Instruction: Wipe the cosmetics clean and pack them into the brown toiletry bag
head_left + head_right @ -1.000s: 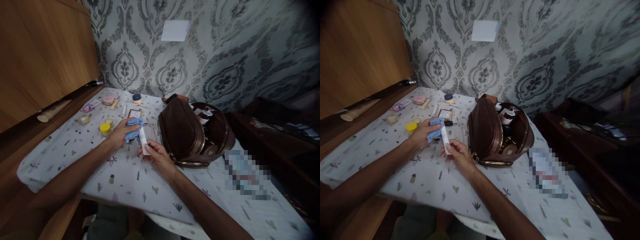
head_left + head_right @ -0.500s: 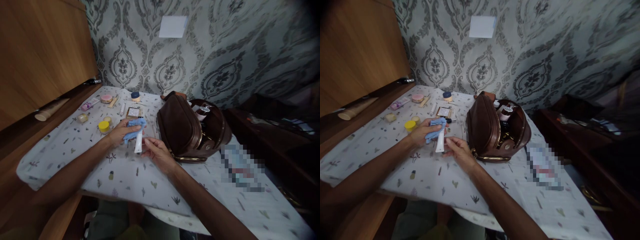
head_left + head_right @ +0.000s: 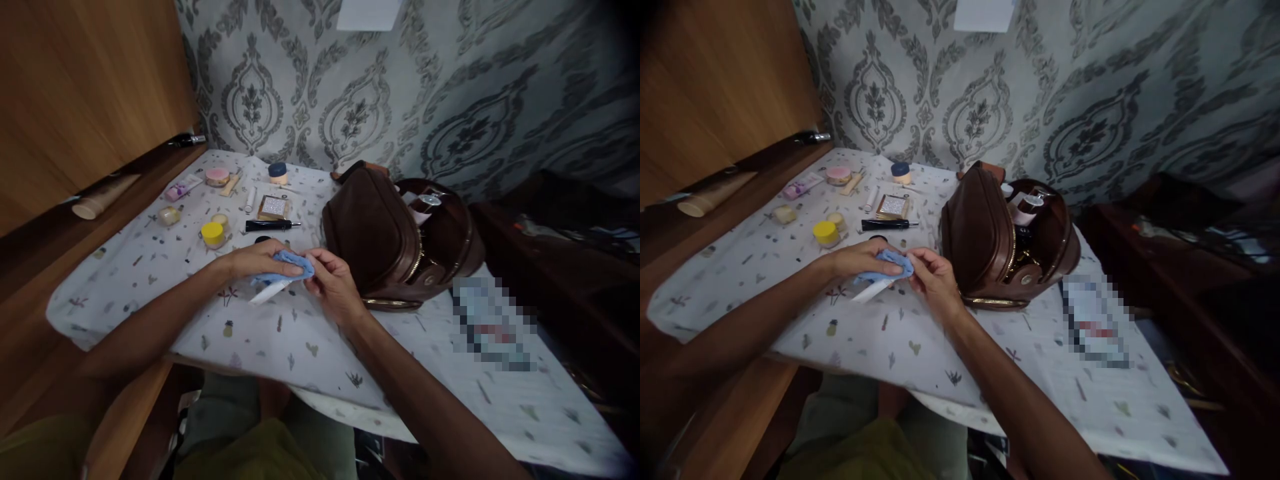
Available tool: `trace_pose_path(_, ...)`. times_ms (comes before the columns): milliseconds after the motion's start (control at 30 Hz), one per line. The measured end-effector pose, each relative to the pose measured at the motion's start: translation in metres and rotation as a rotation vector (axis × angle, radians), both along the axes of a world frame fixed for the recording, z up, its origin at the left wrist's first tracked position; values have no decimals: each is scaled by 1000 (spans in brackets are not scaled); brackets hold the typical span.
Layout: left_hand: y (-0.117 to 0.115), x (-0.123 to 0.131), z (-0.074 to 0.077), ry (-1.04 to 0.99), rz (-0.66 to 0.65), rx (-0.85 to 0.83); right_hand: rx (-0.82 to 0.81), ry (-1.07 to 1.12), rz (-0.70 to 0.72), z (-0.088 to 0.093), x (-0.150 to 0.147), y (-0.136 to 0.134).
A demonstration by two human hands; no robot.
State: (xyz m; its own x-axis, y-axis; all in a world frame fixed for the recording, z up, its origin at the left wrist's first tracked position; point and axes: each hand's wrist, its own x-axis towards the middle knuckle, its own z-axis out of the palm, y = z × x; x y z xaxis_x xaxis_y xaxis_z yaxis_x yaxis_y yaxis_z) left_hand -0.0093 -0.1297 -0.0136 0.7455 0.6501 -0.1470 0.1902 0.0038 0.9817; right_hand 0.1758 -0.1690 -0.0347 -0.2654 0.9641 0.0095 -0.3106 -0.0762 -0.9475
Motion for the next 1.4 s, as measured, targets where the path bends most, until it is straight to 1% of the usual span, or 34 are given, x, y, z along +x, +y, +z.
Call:
trace_pose_path(100, 3, -4, 2, 22, -29, 11, 30, -20, -20, 0, 2, 0)
trace_pose_path(200, 5, -10, 5, 57, -92, -9, 106, -10, -94, 4, 6, 2)
trace_pose_path(300, 6, -17, 12, 49, -175, -127, 163, 24, -182, 8, 10, 3)
trace_pose_path(400, 5, -23, 18, 32, -187, -219, 204, 23, -215, 10, 12, 2)
trace_pose_path(467, 4, -24, 21, 20, -137, -204, 220, 2, -215, 10, 11, 1)
trace_pose_path(533, 4, -24, 22, 5, -84, -154, 233, -17, -220, 10, 10, -1)
trace_pose_path(600, 6, -23, 22, 7, -73, -87, 240, -24, -237, 10, 9, -1)
trace_pose_path(667, 8, -23, 20, 25, -94, -28, 226, -18, -249, 9, 8, 0)
trace_pose_path(767, 10, -21, 16, 51, -77, 4, 140, -5, -222, 8, 6, 1)
trace_pose_path(867, 9, -18, 11, 50, -29, -14, 43, -20, -132, 2, 2, 2)
trace_pose_path(933, 7, -15, 8, 19, -15, -50, 26, -28, -70, -2, 0, 1)
trace_pose_path(1000, 6, -12, 5, -23, -29, -90, 26, -23, -44, -5, -2, 0)
trace_pose_path(1067, 5, -11, 4, -64, -69, -112, 14, -12, -51, -6, -2, 0)
trace_pose_path(1133, 5, -12, 5, -89, -113, -122, -2, 5, -66, -4, 0, 0)
trace_pose_path(1200, 7, -15, 6, -93, -126, -111, 0, 28, -69, -1, 1, 0)
trace_pose_path(1267, 9, -18, 8, -85, -88, -79, 18, 50, -63, 2, 2, -1)
trace_pose_path(1300, 10, -19, 8, -83, -49, -65, 27, 56, -56, 2, 2, -1)
trace_pose_path(1400, 12, -18, 7, -123, 140, -31, 41, 30, -7, 1, 2, -3)
